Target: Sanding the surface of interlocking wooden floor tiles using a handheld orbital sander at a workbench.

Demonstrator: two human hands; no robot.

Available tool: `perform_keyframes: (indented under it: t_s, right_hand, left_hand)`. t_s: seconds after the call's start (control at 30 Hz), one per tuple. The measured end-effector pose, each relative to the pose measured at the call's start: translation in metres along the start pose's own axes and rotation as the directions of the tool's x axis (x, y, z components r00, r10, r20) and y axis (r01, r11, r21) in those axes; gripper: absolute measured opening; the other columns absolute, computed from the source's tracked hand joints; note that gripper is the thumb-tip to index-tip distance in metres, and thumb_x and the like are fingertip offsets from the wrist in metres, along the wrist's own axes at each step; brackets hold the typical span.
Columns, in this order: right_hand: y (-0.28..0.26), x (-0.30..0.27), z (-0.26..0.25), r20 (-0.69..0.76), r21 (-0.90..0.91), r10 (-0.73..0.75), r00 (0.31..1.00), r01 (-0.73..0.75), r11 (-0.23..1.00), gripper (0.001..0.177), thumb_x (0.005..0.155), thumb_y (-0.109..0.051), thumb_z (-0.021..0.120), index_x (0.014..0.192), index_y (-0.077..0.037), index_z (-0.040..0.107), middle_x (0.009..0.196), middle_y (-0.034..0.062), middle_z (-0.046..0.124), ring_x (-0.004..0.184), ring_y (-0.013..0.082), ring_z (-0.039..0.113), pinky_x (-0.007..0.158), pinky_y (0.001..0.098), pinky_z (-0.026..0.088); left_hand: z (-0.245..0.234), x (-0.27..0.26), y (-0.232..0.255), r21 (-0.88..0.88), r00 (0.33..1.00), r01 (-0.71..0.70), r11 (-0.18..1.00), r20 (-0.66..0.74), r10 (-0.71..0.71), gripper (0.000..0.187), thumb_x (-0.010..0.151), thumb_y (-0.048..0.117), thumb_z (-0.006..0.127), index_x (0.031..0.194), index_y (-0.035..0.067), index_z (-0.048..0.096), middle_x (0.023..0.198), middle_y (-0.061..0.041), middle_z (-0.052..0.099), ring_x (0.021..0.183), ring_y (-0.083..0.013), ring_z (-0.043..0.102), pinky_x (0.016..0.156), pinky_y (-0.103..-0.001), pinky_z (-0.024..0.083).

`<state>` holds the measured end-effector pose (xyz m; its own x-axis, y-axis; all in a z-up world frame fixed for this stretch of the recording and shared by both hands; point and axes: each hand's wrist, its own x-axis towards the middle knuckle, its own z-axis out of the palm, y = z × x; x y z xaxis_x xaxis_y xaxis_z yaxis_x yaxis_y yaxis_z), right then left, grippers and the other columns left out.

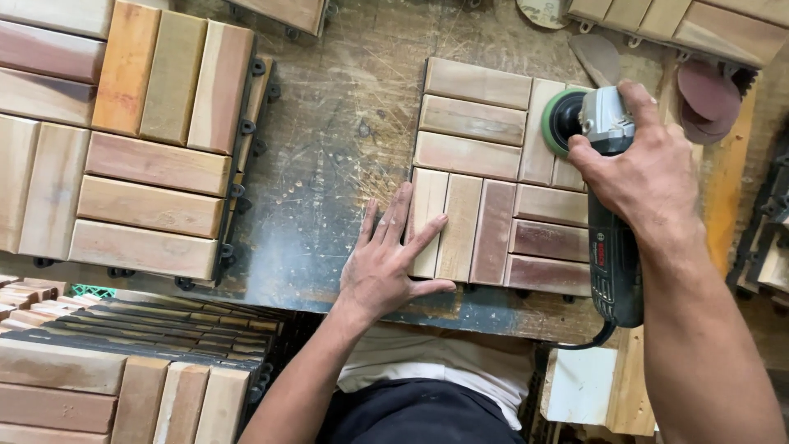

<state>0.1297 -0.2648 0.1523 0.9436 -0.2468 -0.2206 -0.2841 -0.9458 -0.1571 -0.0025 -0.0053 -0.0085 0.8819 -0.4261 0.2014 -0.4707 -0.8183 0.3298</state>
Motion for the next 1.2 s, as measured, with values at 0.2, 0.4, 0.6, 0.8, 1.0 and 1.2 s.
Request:
perform_keyframes:
  t_s: [0.2,0.4,0.6,0.8,1.0,1.2]
  right_hand:
    - [0.003,-0.018,-0.005,0.017,-0.010,0.014,1.000,-0.014,1.000,0.072,0.094,-0.040,0.066,0.159,-0.018,0.044,0.136,0.0252,0.060,0.119,0.0460,0.056,0.087,0.0667,0.052]
    - [0.001,-0.033,0.010,0.089,-0.089,0.063,0.994,-0.055,0.995,0.077,0.096,-0.057,0.062,0.165,-0.036,0.032,0.111,0.0258,0.055,0.102,0.0445,0.058,0.083,0.0606,0.052]
    - [-0.028,-0.042,0.014,0.147,-0.071,-0.001,0.989,0.012,0.997,0.081,0.095,-0.060,0.059,0.167,-0.039,0.028,0.112,0.0258,0.055,0.101,0.0440,0.061,0.086,0.0590,0.054]
    - [-0.031,-0.052,0.018,0.131,-0.078,-0.056,0.990,0.066,0.995,0.080,0.090,-0.062,0.059,0.162,-0.041,0.033,0.108,0.0259,0.057,0.098,0.0510,0.063,0.083,0.0632,0.053]
    - [0.015,-0.045,0.010,-0.011,0.031,0.004,1.000,-0.003,1.000,0.080,0.085,-0.060,0.070,0.157,-0.036,0.044,0.115,0.0347,0.059,0.111,0.0608,0.063,0.095,0.0622,0.050]
    - [0.066,-0.031,-0.013,-0.073,0.321,0.171,0.983,-0.139,0.937,0.078,0.081,-0.046,0.072,0.154,-0.027,0.050,0.133,0.0164,0.064,0.117,0.0361,0.060,0.097,0.0485,0.046]
  left_hand:
    - [0.003,-0.001,-0.001,-0.003,1.000,0.009,1.000,0.023,-0.009,0.112,0.080,0.097,0.057,0.165,0.030,0.027,0.169,-0.029,0.008,0.161,-0.0340,0.015,0.132,-0.053,0.013]
    - [0.005,-0.002,0.000,-0.009,0.998,0.062,0.998,-0.031,-0.063,0.147,0.071,0.102,0.064,0.163,-0.001,0.012,0.172,-0.019,0.019,0.162,-0.0266,0.022,0.133,-0.051,0.014]
    - [0.002,-0.005,0.005,0.040,0.981,0.107,0.993,-0.168,-0.099,0.135,0.070,0.101,0.055,0.155,-0.002,0.037,0.157,-0.020,0.048,0.150,-0.0318,0.040,0.128,-0.057,0.021]
    - [0.010,-0.010,0.013,0.015,0.986,0.157,0.987,-0.055,-0.156,0.155,0.057,0.083,0.091,0.163,0.002,0.014,0.168,-0.018,0.028,0.159,-0.0323,0.023,0.131,-0.056,0.008]
    - [-0.003,-0.003,0.011,-0.179,0.969,0.237,0.955,0.111,-0.220,0.131,0.059,0.050,0.095,0.163,0.006,0.027,0.163,-0.018,0.035,0.155,-0.0327,0.028,0.129,-0.055,0.011]
    - [0.003,0.000,-0.023,-0.130,0.997,0.046,0.991,0.071,-0.037,0.133,0.068,0.053,0.093,0.164,0.003,0.015,0.168,-0.019,0.027,0.157,-0.0314,0.022,0.129,-0.051,0.006]
